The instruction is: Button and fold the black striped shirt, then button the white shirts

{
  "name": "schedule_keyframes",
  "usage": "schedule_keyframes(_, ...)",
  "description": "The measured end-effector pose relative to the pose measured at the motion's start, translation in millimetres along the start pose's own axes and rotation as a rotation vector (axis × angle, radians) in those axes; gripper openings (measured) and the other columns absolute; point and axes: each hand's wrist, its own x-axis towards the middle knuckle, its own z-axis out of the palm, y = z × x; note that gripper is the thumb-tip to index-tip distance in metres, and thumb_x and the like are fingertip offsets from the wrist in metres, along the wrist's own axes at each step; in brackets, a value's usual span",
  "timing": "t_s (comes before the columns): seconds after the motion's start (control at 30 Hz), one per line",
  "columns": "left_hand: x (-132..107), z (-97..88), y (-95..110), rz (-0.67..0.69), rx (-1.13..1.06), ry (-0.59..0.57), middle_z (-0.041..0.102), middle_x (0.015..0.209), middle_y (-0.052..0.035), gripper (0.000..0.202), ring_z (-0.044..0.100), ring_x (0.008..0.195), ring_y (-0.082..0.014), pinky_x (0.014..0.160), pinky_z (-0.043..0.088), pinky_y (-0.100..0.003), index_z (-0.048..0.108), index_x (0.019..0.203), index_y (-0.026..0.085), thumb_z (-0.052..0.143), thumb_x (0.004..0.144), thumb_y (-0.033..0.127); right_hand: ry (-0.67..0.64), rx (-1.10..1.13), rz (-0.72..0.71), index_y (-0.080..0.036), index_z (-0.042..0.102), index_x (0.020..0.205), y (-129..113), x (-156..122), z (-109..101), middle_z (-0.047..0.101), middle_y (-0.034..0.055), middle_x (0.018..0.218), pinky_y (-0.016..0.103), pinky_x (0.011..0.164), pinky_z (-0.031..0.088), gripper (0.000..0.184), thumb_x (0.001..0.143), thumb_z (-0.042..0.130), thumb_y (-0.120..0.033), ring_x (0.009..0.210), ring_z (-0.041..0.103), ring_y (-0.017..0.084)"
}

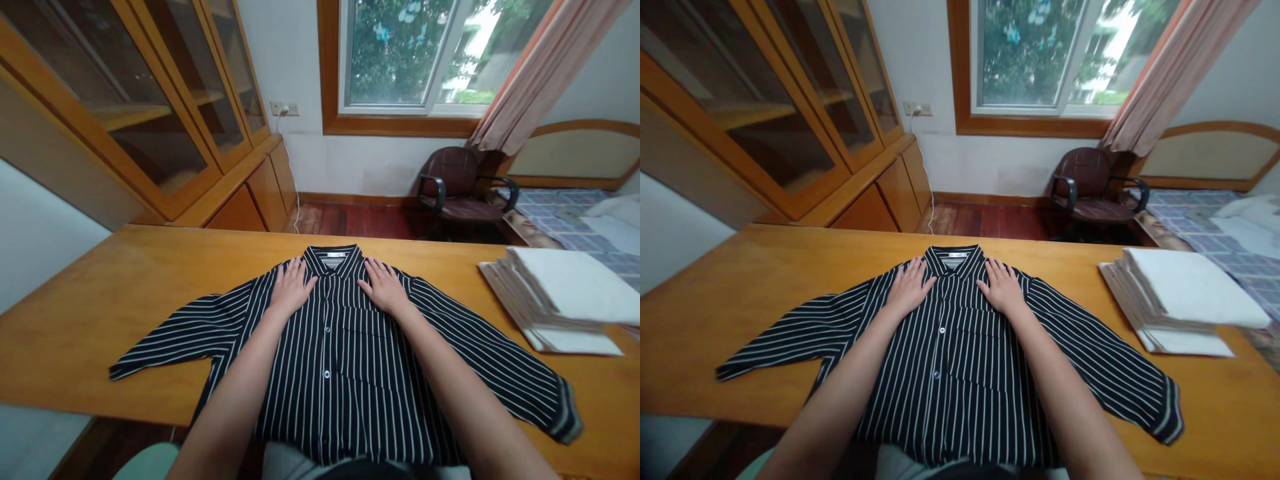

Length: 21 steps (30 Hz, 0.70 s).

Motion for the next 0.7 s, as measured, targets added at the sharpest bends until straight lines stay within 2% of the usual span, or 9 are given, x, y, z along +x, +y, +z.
schedule_keyframes(0.2, -3, -0.8, -28, 0.010, 0.021, -0.028, 0.021, 0.165, -0.0091, 0.074, 0.017, 0.153, -0.0267, 0.124, 0.017, -0.052, 0.028, 0.157, 0.015, 0.018, 0.100, 0.061, 0.009, -0.015, 0.015, -0.017, 0.028, 0.157, 26, -6, -1, 0.022, 0.0082, 0.164, 0.051, 0.123, 0.017, 0.074, 0.100, 0.019, -0.064, 0.152, 0.021, 0.026)
schedule_keyframes(0.43, -9, -1.6, -60, 0.084, 0.037, -0.012, 0.026, 0.163, -0.0073, 0.070, 0.019, 0.153, -0.0247, 0.124, 0.018, -0.050, 0.029, 0.157, 0.016, 0.022, 0.101, 0.058, 0.046, -0.055, 0.035, -0.018, 0.032, 0.156, 67, -17, -4, 0.031, 0.0080, 0.162, 0.052, 0.122, 0.022, 0.069, 0.101, 0.024, -0.059, 0.150, 0.026, 0.026)
schedule_keyframes(0.57, -9, -5.2, -68, 0.066, 0.022, -0.032, 0.025, 0.163, -0.0078, 0.070, 0.020, 0.152, -0.0261, 0.123, 0.019, -0.054, 0.030, 0.156, 0.017, 0.023, 0.101, 0.058, 0.053, -0.081, 0.096, -0.016, 0.037, 0.153, 87, -26, -8, 0.033, 0.0086, 0.161, 0.053, 0.121, 0.025, 0.065, 0.101, 0.026, -0.054, 0.149, 0.029, 0.027)
schedule_keyframes(0.63, -8, -7.7, -69, 0.060, 0.012, -0.030, 0.027, 0.163, -0.0091, 0.067, 0.021, 0.152, -0.0275, 0.123, 0.019, -0.056, 0.033, 0.155, 0.016, 0.026, 0.101, 0.056, 0.067, -0.103, 0.118, -0.015, 0.040, 0.151, 89, -28, -11, 0.036, 0.0100, 0.159, 0.054, 0.120, 0.026, 0.063, 0.101, 0.027, -0.052, 0.148, 0.031, 0.029)
schedule_keyframes(0.7, -9, -10.5, -65, 0.071, 0.007, 0.023, 0.030, 0.161, -0.0110, 0.062, 0.024, 0.151, -0.0292, 0.122, 0.019, -0.058, 0.040, 0.152, 0.015, 0.032, 0.101, 0.050, 0.105, -0.131, 0.123, -0.013, 0.043, 0.149, 83, -30, -16, 0.039, 0.0123, 0.157, 0.055, 0.119, 0.026, 0.060, 0.101, 0.030, -0.047, 0.147, 0.033, 0.031)
